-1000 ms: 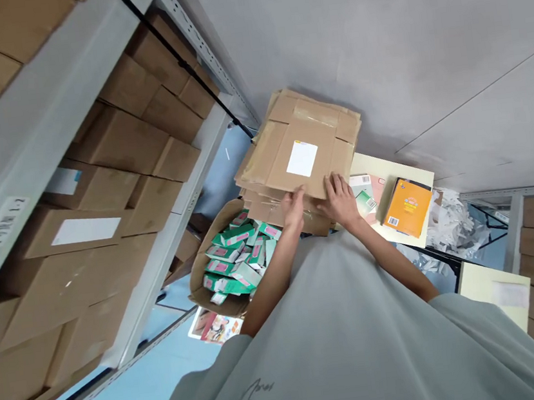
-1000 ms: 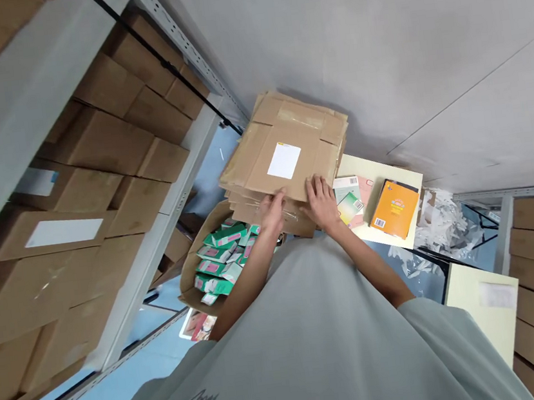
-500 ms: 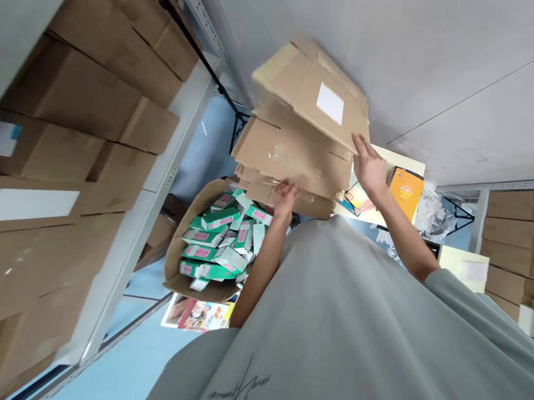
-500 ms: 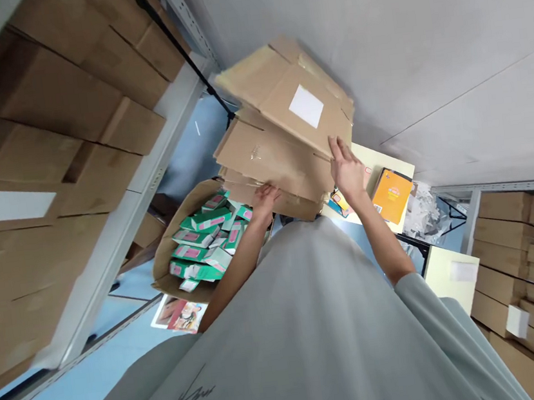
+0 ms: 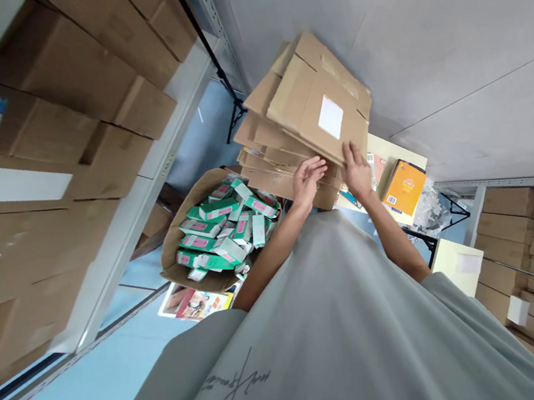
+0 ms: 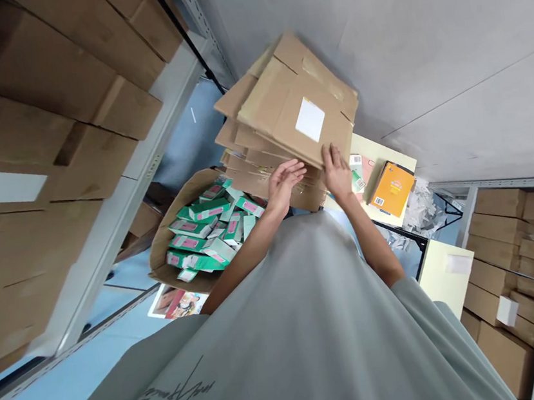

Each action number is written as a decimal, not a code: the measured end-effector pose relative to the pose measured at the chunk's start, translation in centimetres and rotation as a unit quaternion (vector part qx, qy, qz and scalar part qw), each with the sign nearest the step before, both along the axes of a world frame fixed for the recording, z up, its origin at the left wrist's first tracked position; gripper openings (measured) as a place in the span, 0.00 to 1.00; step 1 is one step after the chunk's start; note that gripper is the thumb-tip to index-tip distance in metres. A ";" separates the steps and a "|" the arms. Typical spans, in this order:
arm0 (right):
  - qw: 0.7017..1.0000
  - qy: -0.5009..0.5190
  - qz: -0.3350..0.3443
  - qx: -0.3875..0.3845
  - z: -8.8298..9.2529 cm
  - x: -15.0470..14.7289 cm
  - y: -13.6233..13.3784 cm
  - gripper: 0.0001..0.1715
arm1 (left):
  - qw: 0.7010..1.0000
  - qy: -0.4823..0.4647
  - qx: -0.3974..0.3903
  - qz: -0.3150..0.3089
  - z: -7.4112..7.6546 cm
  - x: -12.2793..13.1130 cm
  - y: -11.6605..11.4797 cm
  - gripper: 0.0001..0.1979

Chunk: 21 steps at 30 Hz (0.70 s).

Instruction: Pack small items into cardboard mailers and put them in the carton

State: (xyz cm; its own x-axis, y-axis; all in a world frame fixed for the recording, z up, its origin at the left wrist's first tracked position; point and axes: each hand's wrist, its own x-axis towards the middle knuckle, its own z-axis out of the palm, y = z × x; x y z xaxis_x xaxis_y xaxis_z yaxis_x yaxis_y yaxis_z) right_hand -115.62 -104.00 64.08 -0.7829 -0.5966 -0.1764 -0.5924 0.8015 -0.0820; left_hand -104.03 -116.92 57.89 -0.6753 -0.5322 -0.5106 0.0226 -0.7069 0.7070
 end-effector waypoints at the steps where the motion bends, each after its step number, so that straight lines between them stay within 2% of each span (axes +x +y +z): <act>1: 1.000 0.021 0.002 -0.020 1.2 -1.5 0.2 0.40 | 1.000 -0.016 0.006 -0.006 -0.4 0.1 -0.2 0.16; 5: 0.987 0.097 0.013 -0.125 6.9 -7.3 1.8 0.34 | 0.991 -0.131 0.009 0.024 -3.1 0.6 -2.7 0.16; 7: 0.979 0.134 0.017 -0.155 9.4 -9.1 2.3 0.34 | 0.989 -0.145 0.003 0.029 -4.2 0.6 -4.2 0.16; 10: 0.966 0.179 0.016 -0.184 11.3 -10.0 2.4 0.35 | 0.991 -0.132 0.025 0.020 -5.0 0.1 -5.7 0.15; 12: 0.964 0.184 0.005 -0.194 11.2 -9.8 2.0 0.36 | 0.991 -0.117 0.055 0.009 -5.2 -0.5 -6.2 0.14; 14: 0.967 0.171 -0.002 -0.191 10.0 -9.1 1.5 0.36 | 0.991 -0.100 0.085 0.009 -5.2 -1.1 -6.3 0.13; 18: 0.985 0.119 0.031 -0.124 6.2 -6.7 0.6 0.35 | 0.987 -0.076 0.133 0.039 -5.4 -3.0 -6.1 0.10; 21: 0.994 0.052 0.085 -0.048 3.2 -4.2 0.2 0.36 | 0.987 -0.083 0.132 0.029 -5.6 -5.1 -6.0 0.08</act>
